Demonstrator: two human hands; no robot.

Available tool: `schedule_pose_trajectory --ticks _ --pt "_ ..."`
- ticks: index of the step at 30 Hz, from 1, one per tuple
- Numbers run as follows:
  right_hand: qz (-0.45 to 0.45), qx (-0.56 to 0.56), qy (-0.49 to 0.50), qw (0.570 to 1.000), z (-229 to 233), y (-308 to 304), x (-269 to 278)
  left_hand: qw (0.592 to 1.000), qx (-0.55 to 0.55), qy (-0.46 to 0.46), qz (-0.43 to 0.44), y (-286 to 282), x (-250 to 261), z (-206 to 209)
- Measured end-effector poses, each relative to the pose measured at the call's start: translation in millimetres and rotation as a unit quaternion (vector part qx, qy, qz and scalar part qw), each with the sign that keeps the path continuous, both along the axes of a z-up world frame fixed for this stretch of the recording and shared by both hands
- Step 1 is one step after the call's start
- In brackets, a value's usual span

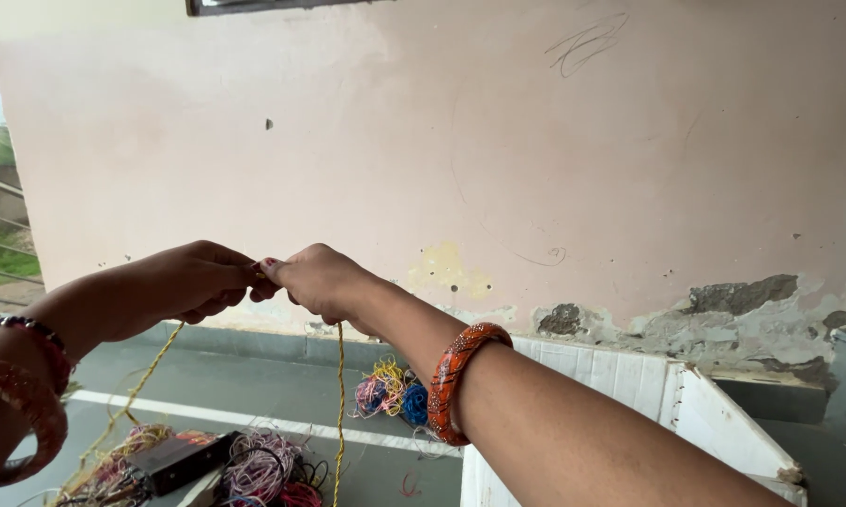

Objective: The person sorts and winds bundles of tangled colored string lights by hand, separating individual strands and organizing them into a cardboard box.

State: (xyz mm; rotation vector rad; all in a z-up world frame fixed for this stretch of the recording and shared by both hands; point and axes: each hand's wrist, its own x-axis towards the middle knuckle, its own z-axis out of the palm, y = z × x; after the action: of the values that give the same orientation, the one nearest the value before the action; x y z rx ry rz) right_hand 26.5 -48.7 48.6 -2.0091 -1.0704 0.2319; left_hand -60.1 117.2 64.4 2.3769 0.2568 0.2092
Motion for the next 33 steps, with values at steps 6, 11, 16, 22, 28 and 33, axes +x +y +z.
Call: schedule_pose_trajectory --ticks 6,11,16,22,28,33 --pt "-0.020 0.015 -0.012 1.000 17 -23 2 1.000 0.013 -0.004 0.000 -27 8 22" --pt "-0.041 0.031 -0.033 0.998 27 -58 12 0.999 0.014 -0.037 -0.017 -59 26 30" --pt "-0.115 0.114 -0.043 0.986 45 -102 23 0.994 0.060 -0.091 -0.028 -114 43 56" --pt "-0.394 0.082 -0.157 0.902 71 -159 17 0.980 0.053 -0.139 -0.135 -151 75 56" --pt "-0.437 0.008 -0.141 0.889 32 -186 33 0.986 0.083 -0.104 -0.103 -108 119 -16" --pt "-0.230 0.071 -0.061 0.969 -3 -155 42 0.961 0.082 -0.204 -0.165 -148 130 -14"
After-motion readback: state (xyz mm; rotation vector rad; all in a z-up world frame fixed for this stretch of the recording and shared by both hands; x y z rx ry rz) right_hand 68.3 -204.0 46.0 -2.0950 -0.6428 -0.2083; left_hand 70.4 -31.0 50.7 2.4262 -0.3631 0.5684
